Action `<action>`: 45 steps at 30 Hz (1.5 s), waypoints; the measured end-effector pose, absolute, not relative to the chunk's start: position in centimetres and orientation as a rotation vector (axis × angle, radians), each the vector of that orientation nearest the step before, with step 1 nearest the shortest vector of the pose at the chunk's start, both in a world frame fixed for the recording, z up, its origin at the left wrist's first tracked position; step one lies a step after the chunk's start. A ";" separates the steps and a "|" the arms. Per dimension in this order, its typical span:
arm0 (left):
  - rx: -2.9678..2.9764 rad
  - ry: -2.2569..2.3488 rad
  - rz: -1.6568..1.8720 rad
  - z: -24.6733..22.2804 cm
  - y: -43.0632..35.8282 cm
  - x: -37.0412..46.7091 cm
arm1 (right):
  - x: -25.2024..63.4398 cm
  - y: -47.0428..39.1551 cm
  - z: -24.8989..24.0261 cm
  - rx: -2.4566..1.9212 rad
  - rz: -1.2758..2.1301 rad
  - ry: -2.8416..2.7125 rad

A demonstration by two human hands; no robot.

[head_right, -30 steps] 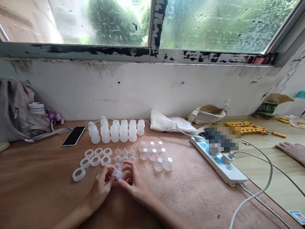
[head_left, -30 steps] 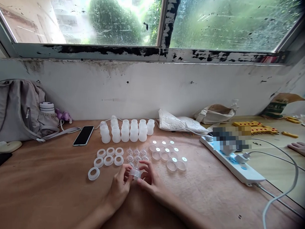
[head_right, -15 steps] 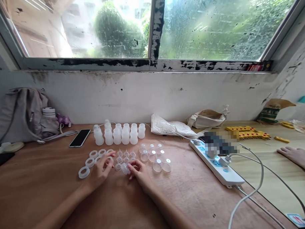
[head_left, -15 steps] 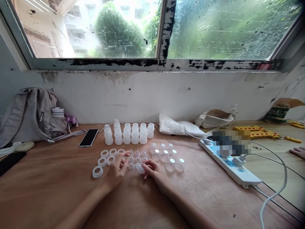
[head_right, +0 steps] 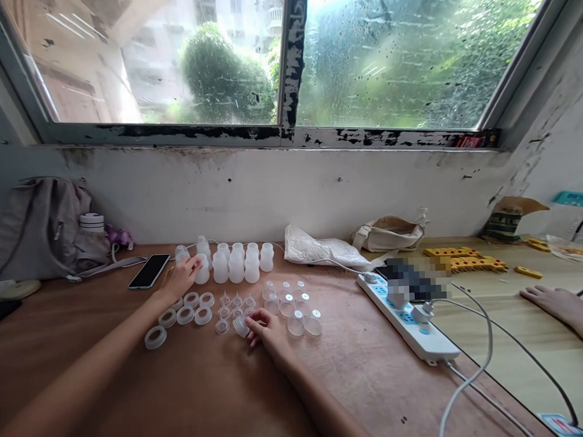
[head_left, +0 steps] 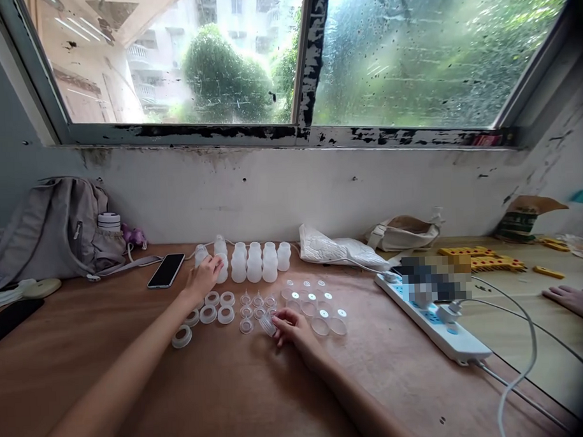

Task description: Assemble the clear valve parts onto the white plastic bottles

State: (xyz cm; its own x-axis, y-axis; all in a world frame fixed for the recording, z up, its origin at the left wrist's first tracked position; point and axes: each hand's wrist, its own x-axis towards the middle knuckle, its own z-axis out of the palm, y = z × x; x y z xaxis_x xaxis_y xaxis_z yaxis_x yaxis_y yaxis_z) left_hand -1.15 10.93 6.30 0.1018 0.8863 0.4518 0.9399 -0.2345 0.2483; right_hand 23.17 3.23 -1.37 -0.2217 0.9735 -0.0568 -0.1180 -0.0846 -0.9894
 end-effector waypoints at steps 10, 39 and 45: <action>-2.367 -1.338 -1.223 6.6 2.5 -3.3 | 23.0 2.9 -0.7 -1.064 1.488 -1.216; -3.070 -1.865 -1.202 2.2 -1.5 1.6 | 22.6 0.3 0.8 -0.904 1.267 -1.166; -3.105 -1.974 -1.371 1.9 -1.4 1.9 | 22.5 -0.6 2.1 -0.945 1.209 -1.289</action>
State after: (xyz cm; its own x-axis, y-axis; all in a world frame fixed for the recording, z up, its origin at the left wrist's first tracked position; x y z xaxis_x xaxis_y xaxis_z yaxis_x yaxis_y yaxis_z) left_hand 1.87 -1.40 1.89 0.3603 0.9256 0.1159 0.4320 -0.2756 0.8587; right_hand 22.49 -0.63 2.12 -0.1041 0.9783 0.1794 -0.1167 0.1671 -0.9790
